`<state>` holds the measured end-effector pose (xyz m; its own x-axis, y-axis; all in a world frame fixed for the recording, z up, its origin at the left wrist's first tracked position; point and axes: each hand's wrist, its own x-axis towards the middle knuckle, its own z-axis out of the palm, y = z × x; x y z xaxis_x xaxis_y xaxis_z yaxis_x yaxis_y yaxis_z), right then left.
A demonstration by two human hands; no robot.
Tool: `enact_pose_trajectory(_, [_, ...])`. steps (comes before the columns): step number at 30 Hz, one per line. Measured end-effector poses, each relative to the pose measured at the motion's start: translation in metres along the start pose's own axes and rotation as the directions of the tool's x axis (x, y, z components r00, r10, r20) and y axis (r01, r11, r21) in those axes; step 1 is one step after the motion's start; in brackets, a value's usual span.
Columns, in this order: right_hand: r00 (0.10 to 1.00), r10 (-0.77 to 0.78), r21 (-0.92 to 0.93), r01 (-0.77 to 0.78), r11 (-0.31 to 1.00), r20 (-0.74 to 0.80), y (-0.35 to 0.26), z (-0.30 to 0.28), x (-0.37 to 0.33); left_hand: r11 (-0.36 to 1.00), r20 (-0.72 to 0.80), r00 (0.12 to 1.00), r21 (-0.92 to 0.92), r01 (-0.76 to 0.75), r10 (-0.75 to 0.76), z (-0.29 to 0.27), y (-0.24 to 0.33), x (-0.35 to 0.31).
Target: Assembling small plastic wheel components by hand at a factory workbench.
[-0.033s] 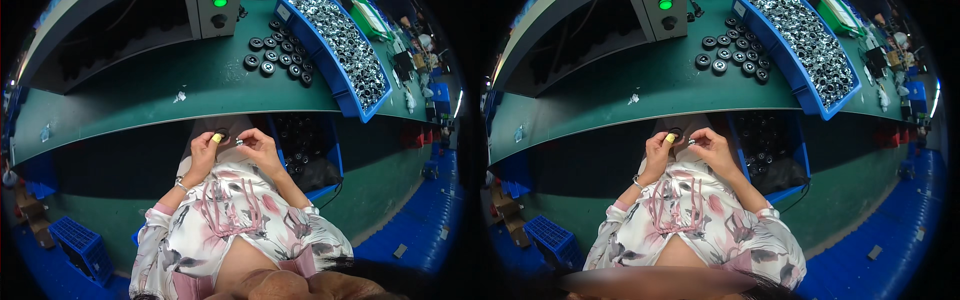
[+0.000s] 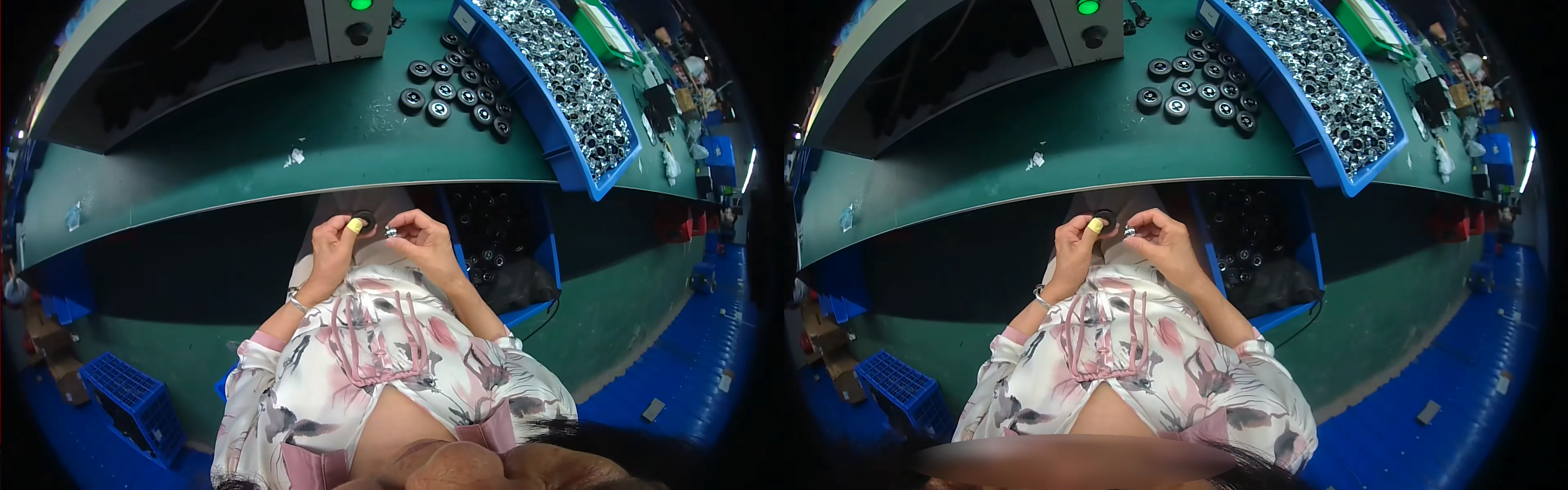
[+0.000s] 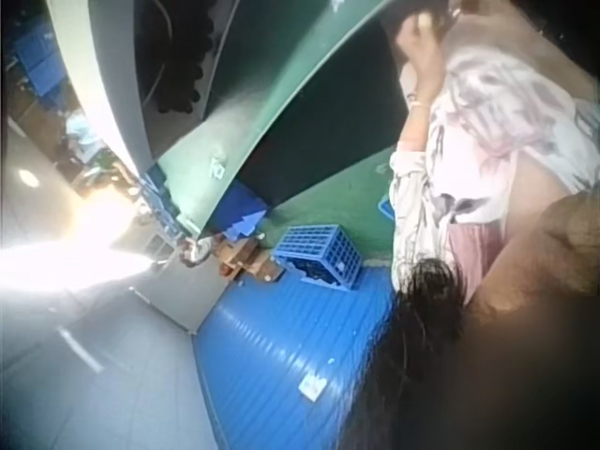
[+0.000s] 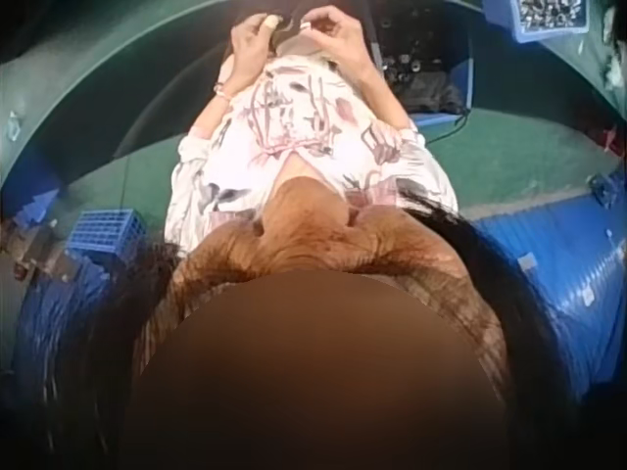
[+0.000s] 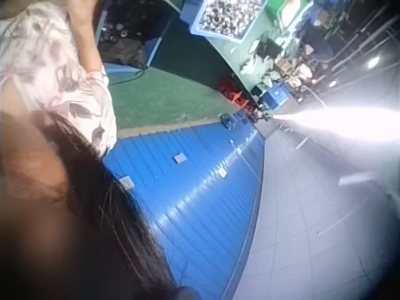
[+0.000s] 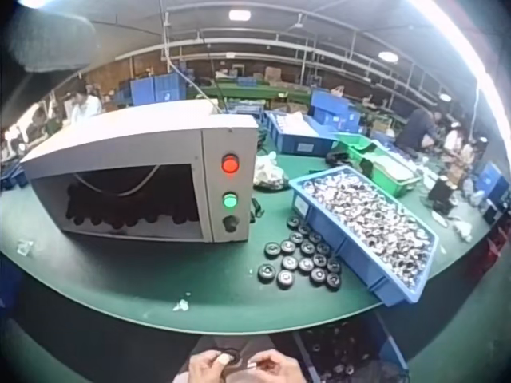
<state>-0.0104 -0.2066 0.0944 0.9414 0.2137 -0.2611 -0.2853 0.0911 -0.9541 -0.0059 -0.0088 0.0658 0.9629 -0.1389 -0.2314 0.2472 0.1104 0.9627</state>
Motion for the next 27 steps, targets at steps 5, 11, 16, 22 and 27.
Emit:
enact_pose_trajectory(5, [0.998, 0.045, 0.051, -0.047, 0.998, 0.045, 0.003, 0.002, 0.005, 0.963, 0.052, 0.982, -0.193, 0.189, -0.182, -0.004, -0.001, 0.000])
enact_pose_trajectory(11, [1.000, 0.000, 0.065, 0.001, 0.998, -0.019, 0.006, 0.009, 0.008, 0.781, 0.107, 0.965, -0.569, 0.257, -0.240, -0.003, -0.007, 0.001])
enact_pose_trajectory(16, [1.000, 0.020, 0.093, -0.019, 0.995, -0.013, 0.008, 0.010, 0.005, 0.758, 0.161, 0.943, -0.563, 0.330, -0.291, -0.001, 0.007, 0.000])
enact_pose_trajectory(22, [0.999, 0.042, 0.193, -0.041, 0.980, -0.005, -0.005, 0.009, -0.003, 0.628, 0.267, 0.921, -0.674, 0.390, -0.285, -0.011, 0.012, -0.009])
enact_pose_trajectory(27, [0.997, 0.074, 0.265, -0.070, 0.962, -0.006, -0.007, 0.009, -0.005, 0.650, 0.184, 0.928, -0.669, 0.361, -0.325, 0.000, 0.029, -0.015])
